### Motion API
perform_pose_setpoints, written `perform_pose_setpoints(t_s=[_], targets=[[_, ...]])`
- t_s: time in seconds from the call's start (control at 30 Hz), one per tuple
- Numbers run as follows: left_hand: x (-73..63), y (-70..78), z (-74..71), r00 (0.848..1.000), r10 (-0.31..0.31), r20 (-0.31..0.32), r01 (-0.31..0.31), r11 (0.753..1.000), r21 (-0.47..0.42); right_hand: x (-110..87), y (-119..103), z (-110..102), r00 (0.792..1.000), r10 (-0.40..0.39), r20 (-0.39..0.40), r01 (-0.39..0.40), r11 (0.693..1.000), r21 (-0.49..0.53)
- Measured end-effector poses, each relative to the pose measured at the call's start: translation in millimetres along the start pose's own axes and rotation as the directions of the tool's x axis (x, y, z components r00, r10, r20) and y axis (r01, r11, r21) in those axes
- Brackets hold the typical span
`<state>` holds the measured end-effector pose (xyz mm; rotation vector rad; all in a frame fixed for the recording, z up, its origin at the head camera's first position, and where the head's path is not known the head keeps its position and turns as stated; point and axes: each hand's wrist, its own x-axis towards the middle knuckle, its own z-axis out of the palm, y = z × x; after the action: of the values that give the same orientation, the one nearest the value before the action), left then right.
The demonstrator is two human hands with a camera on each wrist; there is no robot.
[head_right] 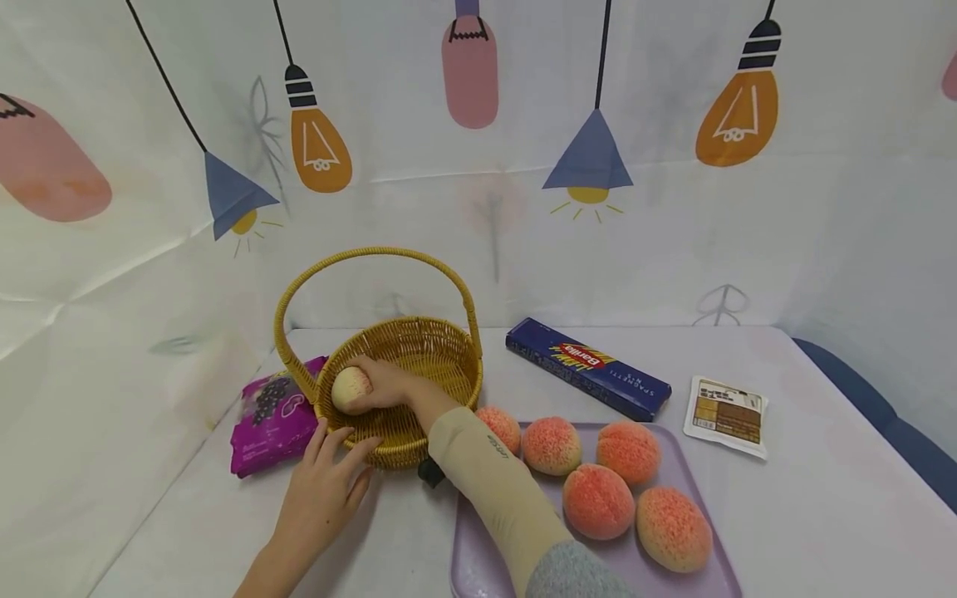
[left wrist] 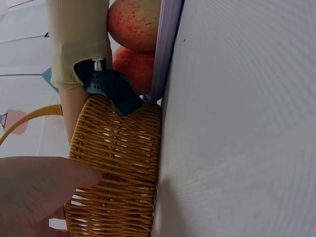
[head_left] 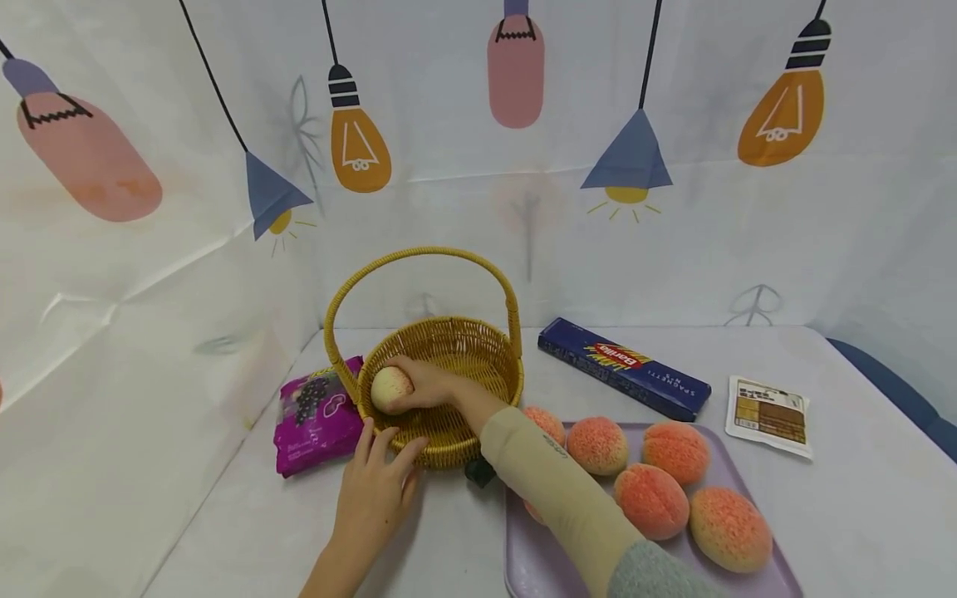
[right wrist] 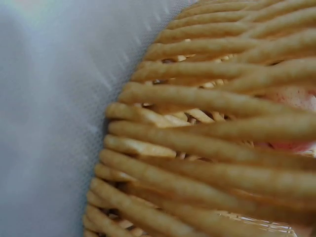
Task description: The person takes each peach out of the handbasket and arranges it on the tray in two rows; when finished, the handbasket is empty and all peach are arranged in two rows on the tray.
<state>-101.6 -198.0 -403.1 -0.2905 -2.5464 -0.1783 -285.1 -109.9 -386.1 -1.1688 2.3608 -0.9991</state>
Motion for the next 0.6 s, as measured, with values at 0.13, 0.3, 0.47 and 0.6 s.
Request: perform_pose_setpoints(t_s=[0.13,0.3,0.47,0.6], targets=[[0.3,-0.2,0.3,1.000,-0.001,0.004,0.001,1.000,-0.001,1.0,-0.9,0.3,1.000,-0.017,-0.016,0.017,0.999,-0.030],[-0.3,-0.3,0.0,1.000,0.004,0.001,-0.004,1.000,-0.002,2.2,-3.3,1.6,1.000,-0.012,-0.018,0.011,0.998,-0.069],[-0.6,-0.5,-0.3,1.000,0.002,-0.005,-0.002,1.000,-0.005,3.0,-6.7,1.2,0.999,-0.025,-0.029,0.021,0.989,-0.143],[-0.4,-0.4,0.0,1.000,-0.007,0.003,0.007,1.000,-0.012,2.6,-9.4,-1.7,0.998,-0.038,-0.052,0.028,0.983,-0.180]])
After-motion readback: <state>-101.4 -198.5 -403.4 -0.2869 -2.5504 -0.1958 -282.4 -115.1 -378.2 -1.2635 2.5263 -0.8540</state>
